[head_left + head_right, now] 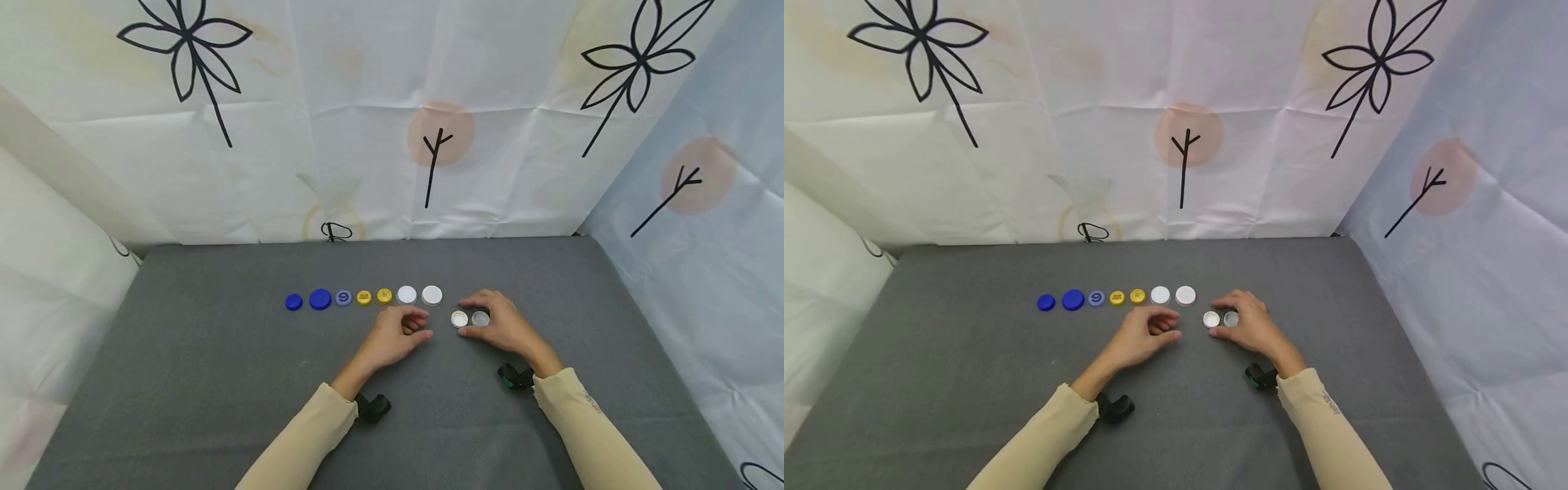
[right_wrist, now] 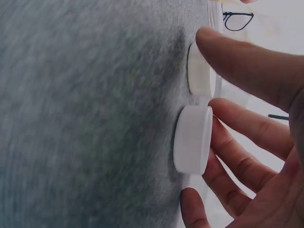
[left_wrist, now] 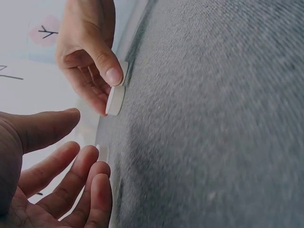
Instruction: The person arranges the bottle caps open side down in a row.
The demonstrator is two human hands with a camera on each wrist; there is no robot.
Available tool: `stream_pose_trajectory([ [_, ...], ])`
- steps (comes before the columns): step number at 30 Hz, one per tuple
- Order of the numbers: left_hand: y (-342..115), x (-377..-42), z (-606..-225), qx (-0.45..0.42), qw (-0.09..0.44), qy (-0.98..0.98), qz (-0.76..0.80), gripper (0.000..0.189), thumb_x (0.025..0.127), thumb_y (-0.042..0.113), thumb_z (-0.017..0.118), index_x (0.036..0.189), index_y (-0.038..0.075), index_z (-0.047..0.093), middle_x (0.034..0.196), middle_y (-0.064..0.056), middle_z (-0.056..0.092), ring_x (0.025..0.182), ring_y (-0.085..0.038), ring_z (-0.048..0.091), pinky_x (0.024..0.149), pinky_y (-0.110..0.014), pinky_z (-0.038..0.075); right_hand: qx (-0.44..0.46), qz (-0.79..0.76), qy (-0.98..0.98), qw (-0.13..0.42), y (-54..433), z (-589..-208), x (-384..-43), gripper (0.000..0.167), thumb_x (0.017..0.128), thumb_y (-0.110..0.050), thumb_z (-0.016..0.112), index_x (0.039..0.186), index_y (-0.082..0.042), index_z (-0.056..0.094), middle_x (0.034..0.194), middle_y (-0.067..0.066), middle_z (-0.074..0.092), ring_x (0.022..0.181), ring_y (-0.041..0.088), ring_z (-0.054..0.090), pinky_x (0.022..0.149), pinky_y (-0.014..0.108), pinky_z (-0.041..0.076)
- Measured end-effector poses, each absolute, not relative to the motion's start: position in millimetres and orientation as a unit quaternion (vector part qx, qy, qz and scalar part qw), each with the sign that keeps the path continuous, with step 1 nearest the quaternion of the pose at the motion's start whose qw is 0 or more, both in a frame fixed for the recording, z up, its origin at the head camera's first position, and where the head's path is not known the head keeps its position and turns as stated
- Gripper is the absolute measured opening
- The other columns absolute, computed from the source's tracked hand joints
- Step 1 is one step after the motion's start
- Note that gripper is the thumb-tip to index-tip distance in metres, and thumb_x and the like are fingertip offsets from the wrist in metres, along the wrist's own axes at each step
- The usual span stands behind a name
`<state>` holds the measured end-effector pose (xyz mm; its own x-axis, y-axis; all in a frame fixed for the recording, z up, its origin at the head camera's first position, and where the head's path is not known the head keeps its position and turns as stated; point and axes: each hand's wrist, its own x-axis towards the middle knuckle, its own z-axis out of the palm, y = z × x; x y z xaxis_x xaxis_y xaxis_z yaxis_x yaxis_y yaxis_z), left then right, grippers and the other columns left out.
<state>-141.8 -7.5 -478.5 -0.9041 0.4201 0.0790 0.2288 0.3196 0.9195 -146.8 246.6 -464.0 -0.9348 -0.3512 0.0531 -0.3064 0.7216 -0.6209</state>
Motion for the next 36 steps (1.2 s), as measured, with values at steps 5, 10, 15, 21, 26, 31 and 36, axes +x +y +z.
stream_pose_trajectory([
  [5,1,-143,-481,0.203,0.079,0.816,0.535,0.027,0.089,0.011,0.079,0.112,-0.003,0.073,0.097,-0.01,0.073,0.088,-0.019,0.068,0.077,-0.026,0.055,-0.176,-0.327,0.928,0.029,248,-465,-144,0.037,0.082,-0.018,0.087,0.115,-0.005,0.075,0.111,0.01,0.064,0.106,0.034,0.055,0.095,0.06,0.04],
  [10,9,-144,-483,0.2,0.071,0.827,0.521,0.028,0.089,0.013,0.08,0.112,-0.001,0.074,0.096,-0.009,0.073,0.085,-0.017,0.068,0.077,-0.026,0.055,-0.171,-0.326,0.93,0.022,247,-467,-143,0.032,0.082,-0.015,0.087,0.111,-0.006,0.077,0.108,0.009,0.064,0.105,0.033,0.055,0.094,0.059,0.041],
  [15,15,-145,-484,0.186,0.07,0.832,0.519,0.028,0.09,0.016,0.079,0.113,0.0,0.074,0.095,-0.006,0.073,0.083,-0.013,0.067,0.076,-0.024,0.054,-0.172,-0.332,0.927,0.009,242,-464,-141,0.032,0.081,-0.015,0.087,0.111,-0.008,0.077,0.107,0.007,0.066,0.103,0.031,0.056,0.092,0.056,0.042],
  [21,16,-146,-483,0.184,0.074,0.824,0.53,0.026,0.093,0.019,0.077,0.112,0.002,0.074,0.092,-0.002,0.073,0.079,-0.008,0.066,0.071,-0.024,0.054,-0.202,-0.351,0.914,-0.014,232,-458,-138,0.033,0.08,-0.015,0.088,0.11,-0.01,0.078,0.106,0.004,0.069,0.104,0.029,0.06,0.091,0.054,0.046],
  [26,14,-145,-483,0.184,0.085,0.81,0.551,0.022,0.094,0.018,0.076,0.11,0.003,0.075,0.091,-0.002,0.074,0.078,-0.007,0.066,0.071,-0.023,0.054,-0.214,-0.365,0.906,-0.013,224,-455,-134,0.034,0.081,-0.015,0.087,0.112,-0.009,0.077,0.106,0.001,0.071,0.103,0.027,0.063,0.089,0.052,0.049],
  [31,10,-145,-481,0.174,0.103,0.785,0.586,0.02,0.093,0.014,0.077,0.108,0.001,0.075,0.091,-0.004,0.074,0.078,-0.008,0.066,0.07,-0.023,0.054,-0.22,-0.385,0.896,-0.011,219,-454,-132,0.034,0.082,-0.014,0.086,0.114,-0.007,0.076,0.106,0.001,0.072,0.097,0.026,0.065,0.083,0.05,0.052],
  [36,4,-140,-468,0.16,0.101,0.767,0.613,0.018,0.093,0.008,0.076,0.106,-0.003,0.075,0.091,-0.011,0.075,0.08,-0.015,0.068,0.069,-0.022,0.053,-0.216,-0.412,0.885,0.002,216,-455,-133,0.032,0.085,-0.015,0.084,0.115,-0.008,0.075,0.103,0.0,0.072,0.094,0.025,0.066,0.08,0.047,0.054],
])
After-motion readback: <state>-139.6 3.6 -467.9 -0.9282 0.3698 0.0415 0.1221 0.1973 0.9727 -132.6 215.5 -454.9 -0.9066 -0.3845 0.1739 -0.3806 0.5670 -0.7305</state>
